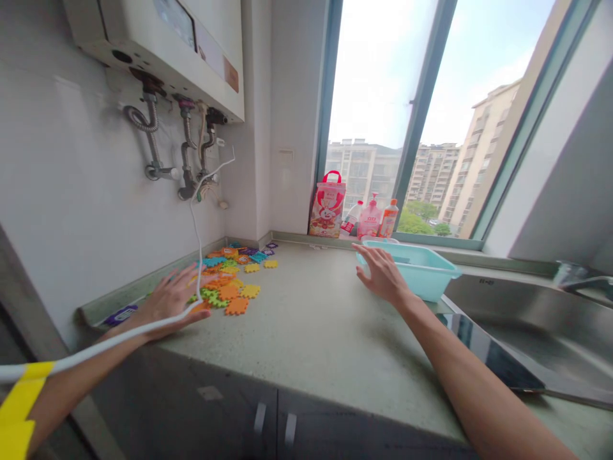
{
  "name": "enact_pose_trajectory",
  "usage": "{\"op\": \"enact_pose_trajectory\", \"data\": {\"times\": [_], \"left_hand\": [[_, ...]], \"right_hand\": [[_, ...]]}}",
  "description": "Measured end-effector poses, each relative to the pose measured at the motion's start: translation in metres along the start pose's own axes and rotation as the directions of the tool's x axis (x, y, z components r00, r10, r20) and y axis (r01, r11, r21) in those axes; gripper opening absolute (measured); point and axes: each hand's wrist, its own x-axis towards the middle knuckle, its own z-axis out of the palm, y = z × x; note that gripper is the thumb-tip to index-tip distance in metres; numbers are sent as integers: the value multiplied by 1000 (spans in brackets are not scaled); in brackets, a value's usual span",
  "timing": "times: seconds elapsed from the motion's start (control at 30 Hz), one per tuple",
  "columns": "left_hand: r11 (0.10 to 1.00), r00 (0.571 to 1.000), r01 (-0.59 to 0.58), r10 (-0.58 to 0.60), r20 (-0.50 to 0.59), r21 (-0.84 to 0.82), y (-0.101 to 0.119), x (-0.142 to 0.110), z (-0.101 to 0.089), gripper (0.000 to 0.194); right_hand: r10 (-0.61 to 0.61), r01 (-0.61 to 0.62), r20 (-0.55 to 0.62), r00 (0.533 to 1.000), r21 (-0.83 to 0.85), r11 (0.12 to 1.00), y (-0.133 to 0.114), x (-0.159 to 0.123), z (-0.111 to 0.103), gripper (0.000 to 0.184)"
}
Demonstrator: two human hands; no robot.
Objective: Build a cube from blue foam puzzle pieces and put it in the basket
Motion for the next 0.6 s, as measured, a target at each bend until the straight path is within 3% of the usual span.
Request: {"op": "enact_pose_trajectory", "data": {"times": [0.1,0.2,0.27,0.4,0.6], "left_hand": [[1000,998,8,-6,56,-19,-46,-12,0,103],[982,981,98,-68,181,-164,-69,-10,4,101],[965,971,140,-90,220,-223,-67,-2,6,107],[969,970,121,-69,233,-216,-40,24,8,113],[982,954,149,-113,276,-113,-12,57,22,88]], "right_hand": [[10,-9,23,1000,-7,1000,2,0,2,62],[14,-13,40,999,-11,1000,2,0,4,65],[20,-19,48,999,-10,1000,2,-1,3,67],[35,-34,69,997,-24,999,0,-2,0,68],[38,-37,63,997,-13,999,-5,0,-4,66]]}}
